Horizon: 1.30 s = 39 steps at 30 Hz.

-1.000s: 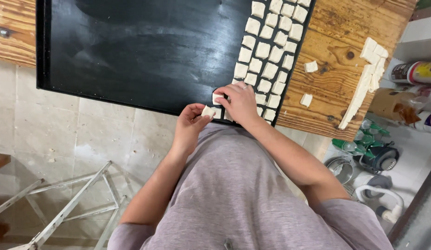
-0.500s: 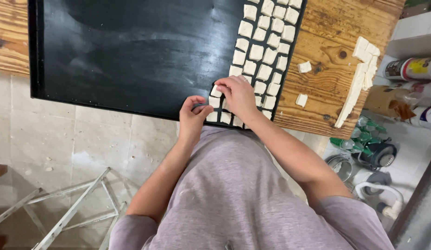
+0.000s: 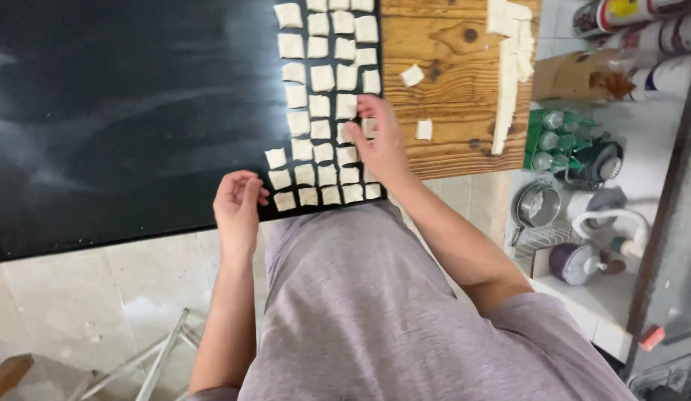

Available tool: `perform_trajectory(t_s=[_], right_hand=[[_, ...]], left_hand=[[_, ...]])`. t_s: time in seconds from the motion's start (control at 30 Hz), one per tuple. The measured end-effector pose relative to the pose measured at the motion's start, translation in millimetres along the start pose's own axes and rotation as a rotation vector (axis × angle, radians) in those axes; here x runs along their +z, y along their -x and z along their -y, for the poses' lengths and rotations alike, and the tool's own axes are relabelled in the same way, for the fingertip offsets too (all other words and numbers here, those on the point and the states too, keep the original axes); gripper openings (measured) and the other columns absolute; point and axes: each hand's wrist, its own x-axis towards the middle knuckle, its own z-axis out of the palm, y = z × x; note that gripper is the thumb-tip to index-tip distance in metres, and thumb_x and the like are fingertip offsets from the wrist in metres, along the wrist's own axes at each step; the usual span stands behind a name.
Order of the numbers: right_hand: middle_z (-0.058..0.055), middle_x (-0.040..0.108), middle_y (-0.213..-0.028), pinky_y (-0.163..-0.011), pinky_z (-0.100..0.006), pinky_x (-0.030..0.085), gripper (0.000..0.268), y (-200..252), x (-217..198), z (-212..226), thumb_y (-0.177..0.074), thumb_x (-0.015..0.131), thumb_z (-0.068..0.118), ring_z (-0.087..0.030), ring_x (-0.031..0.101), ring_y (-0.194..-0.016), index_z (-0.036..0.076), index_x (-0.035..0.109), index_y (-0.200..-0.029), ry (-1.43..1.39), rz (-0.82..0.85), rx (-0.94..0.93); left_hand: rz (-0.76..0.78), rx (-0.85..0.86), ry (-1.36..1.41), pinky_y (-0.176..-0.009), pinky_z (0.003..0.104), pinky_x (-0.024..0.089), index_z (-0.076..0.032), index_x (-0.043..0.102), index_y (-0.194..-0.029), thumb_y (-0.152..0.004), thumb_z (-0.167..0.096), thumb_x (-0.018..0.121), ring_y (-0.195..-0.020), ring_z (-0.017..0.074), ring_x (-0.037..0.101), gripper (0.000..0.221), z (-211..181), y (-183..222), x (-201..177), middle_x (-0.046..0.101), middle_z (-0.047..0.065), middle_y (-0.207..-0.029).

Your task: Placing small square pieces of dough onto a baking tray in organized rows

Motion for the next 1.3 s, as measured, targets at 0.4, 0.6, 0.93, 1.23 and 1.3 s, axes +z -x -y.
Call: perform_trajectory(t_s=[0.4, 0.6, 0.93, 1.23, 1.3], right_hand=[[-0.016, 0.051, -0.114, -0.080, -0.059, 0.056, 0.039, 36, -183, -223, -0.109, 0.059, 0.034, -0.045, 0.064, -0.100, 0.008, 0.051, -0.136, 0.792, -0.275, 0.406], [-0.012, 0.069, -0.109, -0.080, -0.042, 0.057, 0.031, 49, -185, -252, -0.107, 0.061, 0.037, -0.029, 0.069, -0.099, 0.013, 0.069, -0.124, -0.052, -0.321, 0.696], [-0.003, 0.060, -0.095, -0.062, -0.031, 0.066, 0.049, 50, -158, -126, -0.109, 0.041, 0.048, -0.017, 0.072, -0.078, 0.008, 0.069, -0.121, -0.863, -0.235, 0.861], [-0.007, 0.069, -0.089, -0.061, -0.025, 0.063, 0.028, 36, -141, -159, -0.092, 0.080, 0.007, -0.015, 0.074, -0.075, 0.007, 0.058, -0.108, -0.644, 0.080, 0.610], [-0.004, 0.074, -0.099, -0.073, -0.018, 0.058, 0.039, 19, -128, -152, -0.089, 0.084, 0.009, -0.006, 0.068, -0.085, 0.010, 0.057, -0.118, -0.425, 0.121, 0.447]], left_hand=[[0.265, -0.028, -0.100, -0.071, 0.024, 0.055, 0.000, 0.063, -0.115, -0.107, -0.002, 0.053, -0.080, 0.0153, 0.066, 0.013, -31, 6, 117, 0.064, 0.011, -0.094], [0.729, -0.155, 0.028, -0.090, 0.040, 0.061, -0.001, 0.063, -0.128, -0.107, -0.009, 0.054, -0.100, 0.0281, 0.074, 0.025, -3, 13, 251, 0.074, 0.021, -0.110], [0.650, -0.755, 0.262, -0.076, 0.032, 0.063, -0.012, 0.059, -0.132, -0.094, -0.065, 0.064, -0.076, 0.0156, 0.072, 0.066, 49, 14, 374, 0.062, 0.007, -0.103], [0.522, -0.272, 0.053, -0.046, 0.020, 0.051, -0.009, 0.072, -0.113, -0.093, -0.013, 0.078, -0.049, 0.0095, 0.062, 0.021, 19, 12, 305, 0.070, 0.005, -0.066], [0.504, -0.207, -0.090, -0.039, 0.018, 0.043, -0.015, 0.074, -0.099, -0.098, -0.020, 0.071, -0.036, 0.0115, 0.056, 0.006, -7, 13, 282, 0.067, 0.006, -0.053]])
